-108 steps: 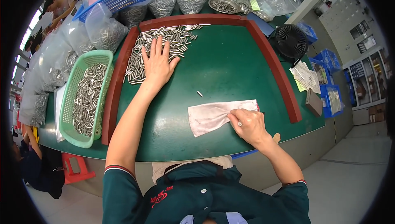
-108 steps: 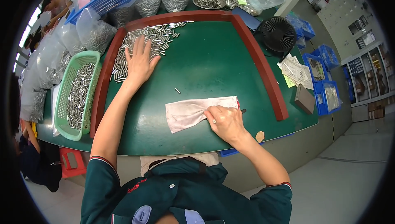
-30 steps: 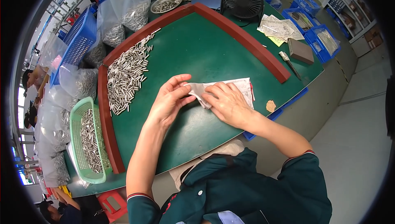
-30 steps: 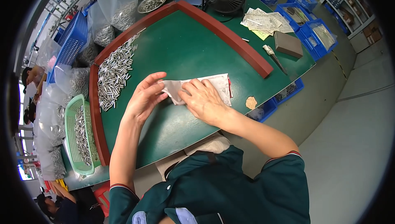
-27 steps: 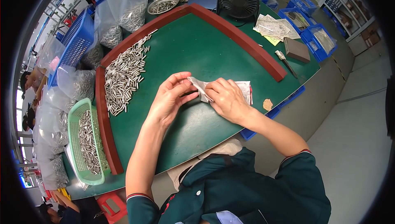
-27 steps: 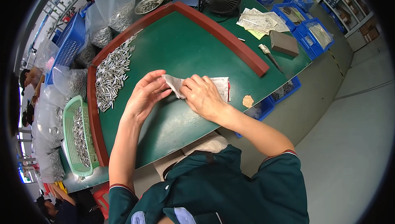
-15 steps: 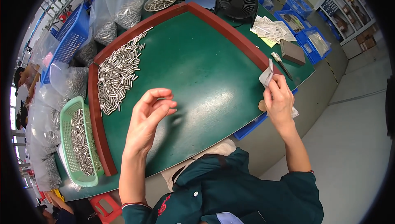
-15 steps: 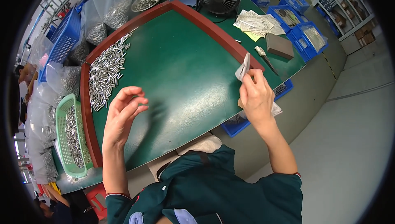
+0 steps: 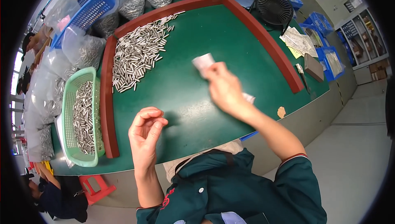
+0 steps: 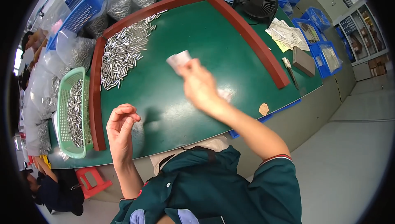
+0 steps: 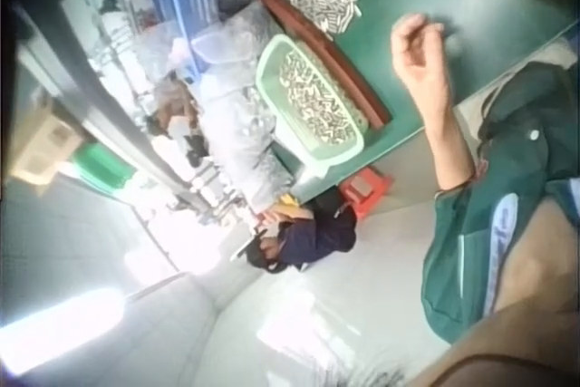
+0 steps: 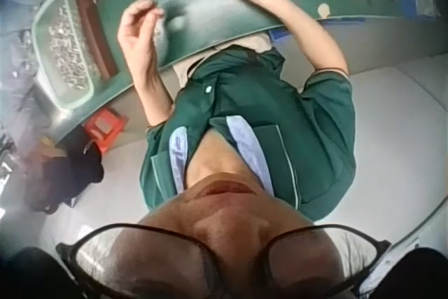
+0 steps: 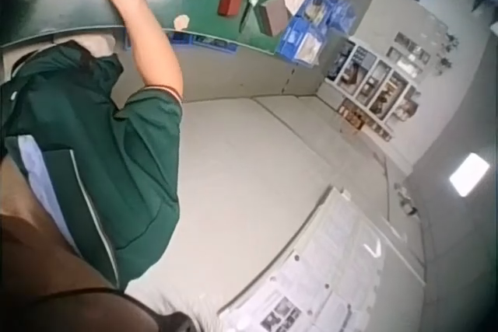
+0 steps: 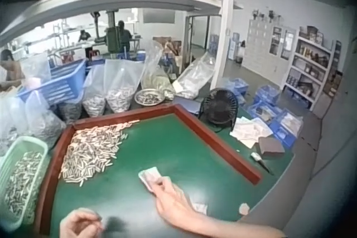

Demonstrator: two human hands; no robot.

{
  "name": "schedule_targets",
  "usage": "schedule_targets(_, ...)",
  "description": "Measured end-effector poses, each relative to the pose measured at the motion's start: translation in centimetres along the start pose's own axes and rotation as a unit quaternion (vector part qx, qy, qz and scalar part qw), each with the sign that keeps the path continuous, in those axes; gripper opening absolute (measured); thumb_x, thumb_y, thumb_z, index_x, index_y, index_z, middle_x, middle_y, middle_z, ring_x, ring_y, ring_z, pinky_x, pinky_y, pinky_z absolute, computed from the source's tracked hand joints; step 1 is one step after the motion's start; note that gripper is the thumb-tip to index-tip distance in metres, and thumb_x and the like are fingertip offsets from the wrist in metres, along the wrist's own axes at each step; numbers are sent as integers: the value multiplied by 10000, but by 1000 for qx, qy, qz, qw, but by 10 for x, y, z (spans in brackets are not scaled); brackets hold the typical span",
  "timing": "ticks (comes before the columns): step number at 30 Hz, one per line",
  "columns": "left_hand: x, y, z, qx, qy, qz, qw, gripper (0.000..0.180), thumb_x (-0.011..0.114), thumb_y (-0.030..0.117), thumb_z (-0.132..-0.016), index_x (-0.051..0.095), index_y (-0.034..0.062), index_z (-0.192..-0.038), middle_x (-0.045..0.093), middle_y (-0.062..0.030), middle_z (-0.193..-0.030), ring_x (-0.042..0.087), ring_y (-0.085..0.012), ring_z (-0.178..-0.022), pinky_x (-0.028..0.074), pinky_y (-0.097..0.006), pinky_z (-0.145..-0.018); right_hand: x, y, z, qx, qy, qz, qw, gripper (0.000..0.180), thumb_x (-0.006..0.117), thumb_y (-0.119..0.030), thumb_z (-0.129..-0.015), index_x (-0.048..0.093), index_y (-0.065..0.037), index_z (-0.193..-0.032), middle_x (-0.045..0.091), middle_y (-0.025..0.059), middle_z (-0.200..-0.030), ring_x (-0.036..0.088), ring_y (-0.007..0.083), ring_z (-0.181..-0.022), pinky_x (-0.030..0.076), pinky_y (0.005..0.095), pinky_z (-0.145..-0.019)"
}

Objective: The worker sorts small metal pins and then manually assembles them into gold-colored metal sleeves on a factory workbench.

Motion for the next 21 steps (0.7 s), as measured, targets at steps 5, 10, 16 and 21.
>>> schedule_targets(5, -3, 12, 4, 63, 30, -45, 997, 177, 540, -73, -820, 560, -36, -992, 509, -98, -1028, 564, -135, -817, 451, -250, -756, 25, -66, 7, -19, -89, -123, 988, 353, 506, 46, -729, 575, -74, -1054, 525, 140, -985, 579, 326, -874, 485, 426, -724)
schedule_targets(10, -34, 15, 22, 86, 76, -89, 989, 186, 518, -87, -821, 553, -37, -996, 504, -106, -1021, 555, -135, -801, 448, -251, -762, -58, -28, -18, -8, 37, -2, 999, 361, 512, 74, -691, 598, -65, -1013, 562, 133, -976, 598, 331, -822, 498, 392, -705)
schedule_targets(16, -35, 6, 19, 77, 85, -78, 990, 164, 527, -77, -828, 550, -37, -985, 512, -104, -999, 543, -135, -795, 451, -247, -757, -113, 96, -15, 80, 39, 269, 959, 321, 483, 27, -747, 591, -46, -1040, 570, 127, -1012, 584, 343, -906, 474, 448, -758)
schedule_targets(21, -30, 5, 18, 69, 63, -90, 992, 150, 535, -83, -824, 561, -40, -965, 511, -103, -1000, 539, -131, -797, 461, -240, -735, -71, 115, -42, 123, -11, 324, 938, 398, 458, 4, -766, 519, -31, -1159, 527, 152, -1171, 574, 368, -945, 466, 462, -789)
Point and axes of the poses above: each hand's wrist, its own z-axis away from the middle knuckle, its own x-axis out of the palm, y = z × x, the point moved 5 cm from there along -z, towards the middle knuckle
